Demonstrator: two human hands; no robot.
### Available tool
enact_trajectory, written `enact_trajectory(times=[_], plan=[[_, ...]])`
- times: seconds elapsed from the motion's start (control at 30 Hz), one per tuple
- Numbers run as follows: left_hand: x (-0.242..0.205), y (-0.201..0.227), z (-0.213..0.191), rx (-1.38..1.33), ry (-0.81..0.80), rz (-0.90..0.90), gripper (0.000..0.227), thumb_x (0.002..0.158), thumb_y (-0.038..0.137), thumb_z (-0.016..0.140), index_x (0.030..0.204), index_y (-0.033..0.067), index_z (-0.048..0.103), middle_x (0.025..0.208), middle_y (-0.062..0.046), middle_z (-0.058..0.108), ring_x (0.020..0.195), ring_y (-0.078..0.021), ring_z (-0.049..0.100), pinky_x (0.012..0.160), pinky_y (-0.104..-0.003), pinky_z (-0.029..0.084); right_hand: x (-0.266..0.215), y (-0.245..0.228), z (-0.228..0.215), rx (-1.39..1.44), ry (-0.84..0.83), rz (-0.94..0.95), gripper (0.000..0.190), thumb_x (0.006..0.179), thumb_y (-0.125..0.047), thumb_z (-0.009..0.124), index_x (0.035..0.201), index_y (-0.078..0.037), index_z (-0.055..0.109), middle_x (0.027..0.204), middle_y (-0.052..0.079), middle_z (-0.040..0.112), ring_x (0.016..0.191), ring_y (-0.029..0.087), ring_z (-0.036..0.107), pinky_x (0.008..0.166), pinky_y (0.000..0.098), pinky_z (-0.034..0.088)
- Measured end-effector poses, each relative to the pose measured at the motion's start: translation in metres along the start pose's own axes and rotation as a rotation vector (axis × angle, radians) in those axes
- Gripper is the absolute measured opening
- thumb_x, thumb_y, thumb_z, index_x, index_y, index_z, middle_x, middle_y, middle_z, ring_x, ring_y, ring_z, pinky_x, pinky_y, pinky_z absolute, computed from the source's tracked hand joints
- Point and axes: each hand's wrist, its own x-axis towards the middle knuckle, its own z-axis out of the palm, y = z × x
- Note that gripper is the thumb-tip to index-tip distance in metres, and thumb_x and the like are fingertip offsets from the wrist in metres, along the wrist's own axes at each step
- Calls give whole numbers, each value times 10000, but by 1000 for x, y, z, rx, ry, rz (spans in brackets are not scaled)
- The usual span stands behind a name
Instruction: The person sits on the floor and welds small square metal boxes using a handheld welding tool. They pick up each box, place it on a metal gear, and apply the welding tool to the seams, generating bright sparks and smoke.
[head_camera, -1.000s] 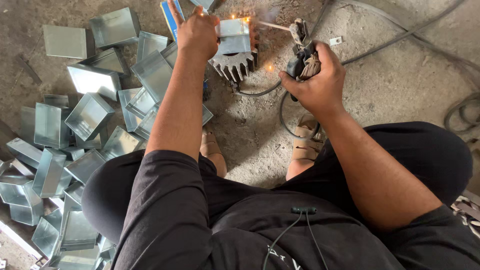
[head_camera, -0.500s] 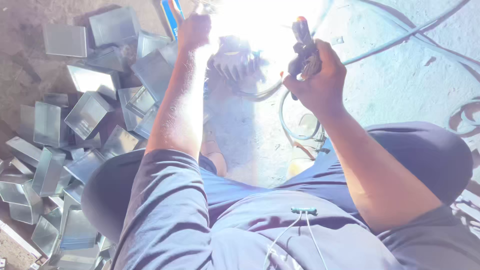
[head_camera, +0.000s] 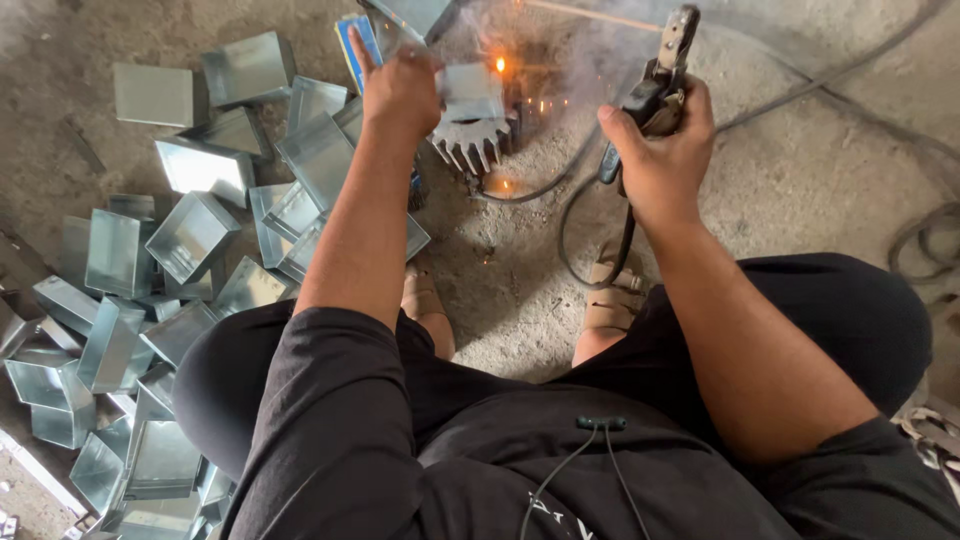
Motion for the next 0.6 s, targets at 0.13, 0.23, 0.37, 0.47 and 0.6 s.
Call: enact_trajectory(times=[0.13, 0.23, 0.37, 0.47, 0.6], plan=[[-12, 2, -8, 25, -115, 11, 417, 877, 365, 747, 1266, 226, 695, 1189, -118, 725, 1186, -316, 659, 1165, -735, -51, 3, -8, 4, 29, 53, 10, 447, 881, -146, 910, 1169, -32, 588, 917, -49, 603, 788, 56, 554, 710, 231, 477], [-15, 3, -21, 94, -216, 63, 507, 801, 372, 782, 1279, 240, 674, 1181, -93, 727, 1182, -306, 651, 1167, -743, 70, 7, -13, 6, 137, 97, 40, 444, 853, -118, 904, 1154, -31, 589, 894, -60, 576, 758, 46, 513, 674, 224, 450], [-6, 4, -42, 107, -293, 189, 528, 706, 368, 829, 1196, 218, 701, 1237, -55, 705, 1205, -294, 638, 1114, -730, 222, 15, -15, 2, 286, 143, 72, 416, 841, -69, 887, 1132, -43, 592, 871, -62, 544, 734, 44, 462, 647, 227, 409], [20, 3, -69, 189, -353, 212, 599, 630, 376, 883, 1178, 210, 707, 1220, -51, 711, 1201, -301, 640, 1093, -717, 279, 21, -14, -5, 346, 183, 124, 381, 847, -67, 878, 1076, -50, 574, 867, -52, 546, 727, 60, 482, 644, 243, 425], [73, -5, -136, 360, 77, 85, 215, 948, 191, 568, 1056, 148, 749, 991, -100, 769, 958, -357, 727, 1167, -730, 167, 25, -15, -16, 440, 208, 213, 385, 834, -82, 852, 1093, -71, 568, 883, -44, 545, 747, 63, 516, 666, 252, 471]])
